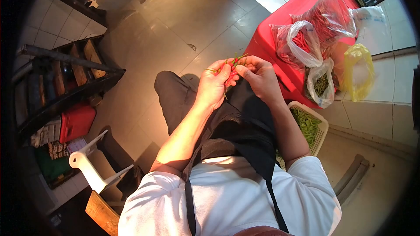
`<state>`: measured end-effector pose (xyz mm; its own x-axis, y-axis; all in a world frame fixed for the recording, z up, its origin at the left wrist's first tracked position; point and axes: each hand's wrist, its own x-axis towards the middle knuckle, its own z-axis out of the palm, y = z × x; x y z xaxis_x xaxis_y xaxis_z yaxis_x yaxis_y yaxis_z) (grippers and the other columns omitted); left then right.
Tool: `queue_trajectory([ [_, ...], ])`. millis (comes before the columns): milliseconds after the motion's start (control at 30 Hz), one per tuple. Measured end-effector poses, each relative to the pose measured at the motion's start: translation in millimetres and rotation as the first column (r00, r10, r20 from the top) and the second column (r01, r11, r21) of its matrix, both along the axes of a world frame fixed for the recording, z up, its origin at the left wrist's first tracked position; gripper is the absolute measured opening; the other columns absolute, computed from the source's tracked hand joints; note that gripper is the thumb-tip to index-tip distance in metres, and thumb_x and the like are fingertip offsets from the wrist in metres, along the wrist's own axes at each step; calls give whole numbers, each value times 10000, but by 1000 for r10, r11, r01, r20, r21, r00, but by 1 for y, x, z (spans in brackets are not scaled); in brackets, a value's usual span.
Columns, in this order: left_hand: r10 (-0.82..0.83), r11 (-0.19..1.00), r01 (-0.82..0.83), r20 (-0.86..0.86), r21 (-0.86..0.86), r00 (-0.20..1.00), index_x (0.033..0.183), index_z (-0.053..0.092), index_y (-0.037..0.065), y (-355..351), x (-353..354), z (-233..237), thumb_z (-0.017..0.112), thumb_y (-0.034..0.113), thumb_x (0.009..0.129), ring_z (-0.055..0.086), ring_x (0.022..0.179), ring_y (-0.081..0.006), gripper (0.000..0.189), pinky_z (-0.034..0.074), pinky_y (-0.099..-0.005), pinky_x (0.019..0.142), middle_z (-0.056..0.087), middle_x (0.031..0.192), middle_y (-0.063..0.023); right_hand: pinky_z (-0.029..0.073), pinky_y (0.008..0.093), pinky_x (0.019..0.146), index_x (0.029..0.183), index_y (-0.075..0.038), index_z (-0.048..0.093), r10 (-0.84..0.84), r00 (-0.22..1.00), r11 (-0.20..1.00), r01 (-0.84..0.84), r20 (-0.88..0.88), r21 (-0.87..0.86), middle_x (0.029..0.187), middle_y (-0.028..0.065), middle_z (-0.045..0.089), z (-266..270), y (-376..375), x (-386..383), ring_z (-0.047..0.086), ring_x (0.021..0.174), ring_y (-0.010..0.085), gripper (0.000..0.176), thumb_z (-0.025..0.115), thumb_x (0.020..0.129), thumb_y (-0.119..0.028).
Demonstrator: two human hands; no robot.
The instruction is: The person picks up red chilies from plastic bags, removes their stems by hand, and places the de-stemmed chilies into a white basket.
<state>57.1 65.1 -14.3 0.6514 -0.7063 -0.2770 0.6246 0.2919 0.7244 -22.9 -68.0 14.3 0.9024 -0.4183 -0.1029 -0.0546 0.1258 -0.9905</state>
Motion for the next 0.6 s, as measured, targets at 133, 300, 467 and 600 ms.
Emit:
queue_trajectory([
  [133,48,999,-47,-25,22,999,1159,597,0,-6,-4,1,556,214,990,634,757,-106,276,534,-215,672,665,913,-59,467,215,614,945,33,653,1,999,989,-9,-52,-149,758,25,664,-1,-4,1,582,685,40,103,627,883,-46],
  [300,-11,1000,10,-57,-19,998,1161,593,-5,-5,-5,-3,558,217,989,637,761,-106,283,537,-217,681,664,931,-59,441,213,566,878,43,638,-57,995,981,40,-82,-190,671,8,625,-2,-7,1,557,634,24,104,641,870,-61],
  [467,24,999,-26,-69,-27,997,1164,593,-8,-8,-7,3,560,173,988,631,750,-101,254,535,-211,678,658,934,-55,376,197,515,902,23,633,-120,993,980,121,15,-160,653,-32,568,-3,-7,4,492,597,9,83,659,865,-46],
  [600,81,996,-82,-35,-43,996,1161,596,-7,-10,-6,-2,568,139,981,625,739,-97,234,535,-211,676,653,922,-50,391,192,523,951,14,597,-128,992,988,129,15,-84,708,-16,596,5,1,2,514,615,18,136,681,849,-22],
])
